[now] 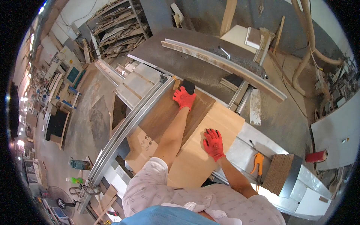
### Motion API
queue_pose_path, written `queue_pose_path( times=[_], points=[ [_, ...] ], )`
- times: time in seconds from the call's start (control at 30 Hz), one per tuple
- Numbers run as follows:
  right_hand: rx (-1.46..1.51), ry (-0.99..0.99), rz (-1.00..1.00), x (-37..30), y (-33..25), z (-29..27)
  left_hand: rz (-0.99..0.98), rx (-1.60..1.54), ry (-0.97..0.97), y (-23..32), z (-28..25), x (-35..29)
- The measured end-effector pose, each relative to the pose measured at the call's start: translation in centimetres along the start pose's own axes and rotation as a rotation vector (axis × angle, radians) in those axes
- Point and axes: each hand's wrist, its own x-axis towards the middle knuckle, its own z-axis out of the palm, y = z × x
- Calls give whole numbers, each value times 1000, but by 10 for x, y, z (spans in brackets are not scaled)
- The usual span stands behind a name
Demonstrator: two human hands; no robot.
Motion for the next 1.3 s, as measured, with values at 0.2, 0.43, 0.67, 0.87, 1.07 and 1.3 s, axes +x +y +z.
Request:
queue_pose_path(
  times=[0.2, 0.43, 0.67, 0.87, 1.07, 1.3],
  points=[
    [-10, -3, 26, -10, 6, -1, 153, -427, 113, 10, -84, -90],
    [-41, -39, 4, -24, 10, 5, 211, -273, 359, -160, -177, -267],
    [-55, -25, 0, -25, 10, 4, 93, 61, 443, -313, -297, -254],
    [-39, -29, -10, -26, 6, 1, 173, -26, 65, -425, -317, -223],
    [-46, 0, -6, -28, 15, 2, -117, -164, -268, -430, -300, -198],
    [-30, -4, -11, -29, 8, 4, -126, -108, -187, -441, -293, -197]
  ],
)
